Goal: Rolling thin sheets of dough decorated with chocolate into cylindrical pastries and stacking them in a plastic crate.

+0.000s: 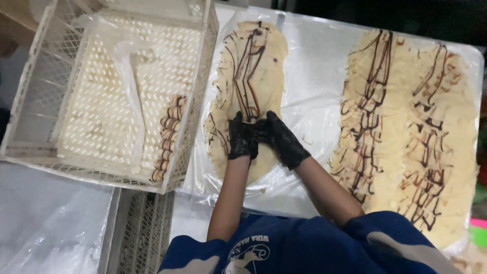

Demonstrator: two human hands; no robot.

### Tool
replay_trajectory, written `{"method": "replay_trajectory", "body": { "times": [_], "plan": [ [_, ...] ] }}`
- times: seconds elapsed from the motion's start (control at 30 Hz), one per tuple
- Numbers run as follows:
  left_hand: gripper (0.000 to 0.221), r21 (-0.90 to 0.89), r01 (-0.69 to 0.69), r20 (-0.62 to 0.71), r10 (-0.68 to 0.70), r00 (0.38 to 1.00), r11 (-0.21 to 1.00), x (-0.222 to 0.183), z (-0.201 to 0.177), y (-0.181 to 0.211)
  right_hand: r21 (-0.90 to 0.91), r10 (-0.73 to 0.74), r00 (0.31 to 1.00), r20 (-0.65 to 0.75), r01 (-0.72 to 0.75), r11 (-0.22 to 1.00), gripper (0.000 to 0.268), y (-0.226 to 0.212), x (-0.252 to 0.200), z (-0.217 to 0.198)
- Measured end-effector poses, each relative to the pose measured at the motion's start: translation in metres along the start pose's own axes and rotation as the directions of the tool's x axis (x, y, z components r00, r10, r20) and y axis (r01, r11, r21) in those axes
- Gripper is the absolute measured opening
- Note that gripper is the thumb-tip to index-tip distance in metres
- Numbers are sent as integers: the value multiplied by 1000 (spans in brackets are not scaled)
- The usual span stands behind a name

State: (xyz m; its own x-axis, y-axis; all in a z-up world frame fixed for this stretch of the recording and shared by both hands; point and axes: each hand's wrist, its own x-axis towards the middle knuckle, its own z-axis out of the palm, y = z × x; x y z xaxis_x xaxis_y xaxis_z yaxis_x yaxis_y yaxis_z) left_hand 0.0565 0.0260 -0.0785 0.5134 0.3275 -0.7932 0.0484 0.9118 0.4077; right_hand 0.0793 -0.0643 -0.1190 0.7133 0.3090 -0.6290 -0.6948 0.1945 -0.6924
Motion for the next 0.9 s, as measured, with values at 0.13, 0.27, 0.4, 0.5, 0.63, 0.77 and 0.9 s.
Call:
{"method": "replay_trajectory", "body": {
  "times": [0.13, 0.27, 0.4, 0.5, 0.63, 0.77, 0.9],
  "plan": [
    [49, 86, -144, 50, 140, 989, 986, 24, -37, -18, 203, -279, 944, -178, 313, 928, 31, 34, 35, -6],
    [14, -229, -133, 79, 154, 985, 964, 45, -82, -37, 340, -353, 820, -451, 524, 781, 23, 46, 46, -10],
    [36, 7, -356, 175, 349, 921, 935, -55, -78, -7, 231, -466, 753, -465, 612, 757, 24, 32, -35, -28],
    [60, 611, -704, 752, 543, 374, -362, -8, -199, -11, 110, -571, 727, -382, 649, 753, 33, 24, -108, -58],
    [50, 285, -666, 958, 232, 170, -689, -60, -217, -19, 77, -566, 716, -408, 645, 761, 45, 26, -155, -111],
    [43, 228, -970, 968, 126, 217, -81, -75, -194, -52, -5, -512, 726, -459, 574, 819, 40, 15, -172, -179],
    [23, 540, -280, 561, -91, 823, 794, -106, -157, -73, -70, -478, 727, -493, 514, 855, 36, 27, -210, -211]
  ]
}}
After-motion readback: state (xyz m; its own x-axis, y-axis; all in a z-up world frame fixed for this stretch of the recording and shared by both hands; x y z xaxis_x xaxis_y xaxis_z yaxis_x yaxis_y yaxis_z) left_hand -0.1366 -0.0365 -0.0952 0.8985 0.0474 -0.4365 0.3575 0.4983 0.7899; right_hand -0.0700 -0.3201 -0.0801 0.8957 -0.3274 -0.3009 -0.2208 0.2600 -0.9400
